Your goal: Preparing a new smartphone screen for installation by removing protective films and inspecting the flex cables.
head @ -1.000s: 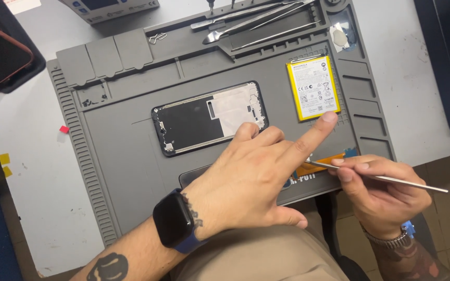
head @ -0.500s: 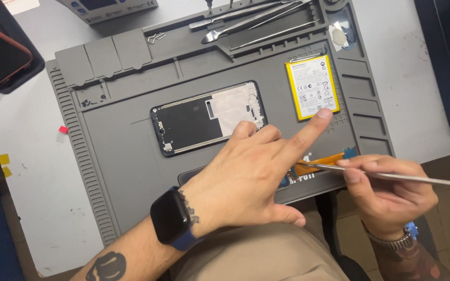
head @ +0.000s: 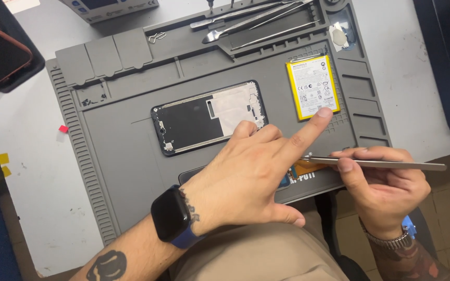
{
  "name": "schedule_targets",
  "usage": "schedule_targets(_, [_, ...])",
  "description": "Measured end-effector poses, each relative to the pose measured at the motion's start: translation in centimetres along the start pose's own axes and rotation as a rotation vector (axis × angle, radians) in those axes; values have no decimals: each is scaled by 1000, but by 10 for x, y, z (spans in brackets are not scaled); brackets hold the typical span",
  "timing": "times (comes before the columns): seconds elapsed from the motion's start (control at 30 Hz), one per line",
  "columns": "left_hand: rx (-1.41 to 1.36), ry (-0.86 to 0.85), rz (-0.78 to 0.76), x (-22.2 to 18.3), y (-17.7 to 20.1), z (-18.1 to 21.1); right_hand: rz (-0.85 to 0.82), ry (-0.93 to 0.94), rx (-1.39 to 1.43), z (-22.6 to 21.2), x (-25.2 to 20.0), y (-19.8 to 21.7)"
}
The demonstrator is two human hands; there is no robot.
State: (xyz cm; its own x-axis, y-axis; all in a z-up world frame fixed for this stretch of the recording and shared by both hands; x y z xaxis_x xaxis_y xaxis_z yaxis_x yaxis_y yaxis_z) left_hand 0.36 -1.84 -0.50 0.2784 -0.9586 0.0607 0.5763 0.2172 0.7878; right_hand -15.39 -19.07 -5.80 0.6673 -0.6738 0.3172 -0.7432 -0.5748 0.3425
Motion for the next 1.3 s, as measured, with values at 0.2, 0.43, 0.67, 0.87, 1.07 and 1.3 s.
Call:
schedule_targets(0.2, [-2, 4, -9, 0, 0, 0, -6, 52, 70, 5, -3, 0])
schedule_targets(0.43, [18, 2, -19, 0, 2, 1, -41, 153, 110, 11, -5, 3])
schedule_targets(0.67, [-4, -4, 0, -2, -1, -2, 50, 79, 76, 13, -7, 9])
schedule_targets(0.87, [170, -175, 144, -2, -11, 1, 106, 24, 300, 24, -7, 32])
schedule_targets(1.07, [364, -489, 405, 17, -34, 1, -399, -24, 111, -30, -24, 55])
schedule_targets(1.3, [459, -671, 450, 48, -63, -5, -585, -227, 113, -61, -58, -25])
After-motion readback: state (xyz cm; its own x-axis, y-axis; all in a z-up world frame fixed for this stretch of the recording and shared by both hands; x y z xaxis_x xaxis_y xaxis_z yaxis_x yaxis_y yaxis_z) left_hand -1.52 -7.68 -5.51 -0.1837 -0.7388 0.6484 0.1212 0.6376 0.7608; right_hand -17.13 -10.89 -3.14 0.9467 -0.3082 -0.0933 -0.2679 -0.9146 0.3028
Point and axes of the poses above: each hand's wrist, its own x-axis towards the middle knuckle, its own y-axis out of the back of the hand, z = x × y, the point moved 2 cm from there along x, towards the middle knuckle, and after that the axes turned 5 degrees about z, right-handed, at the moved point
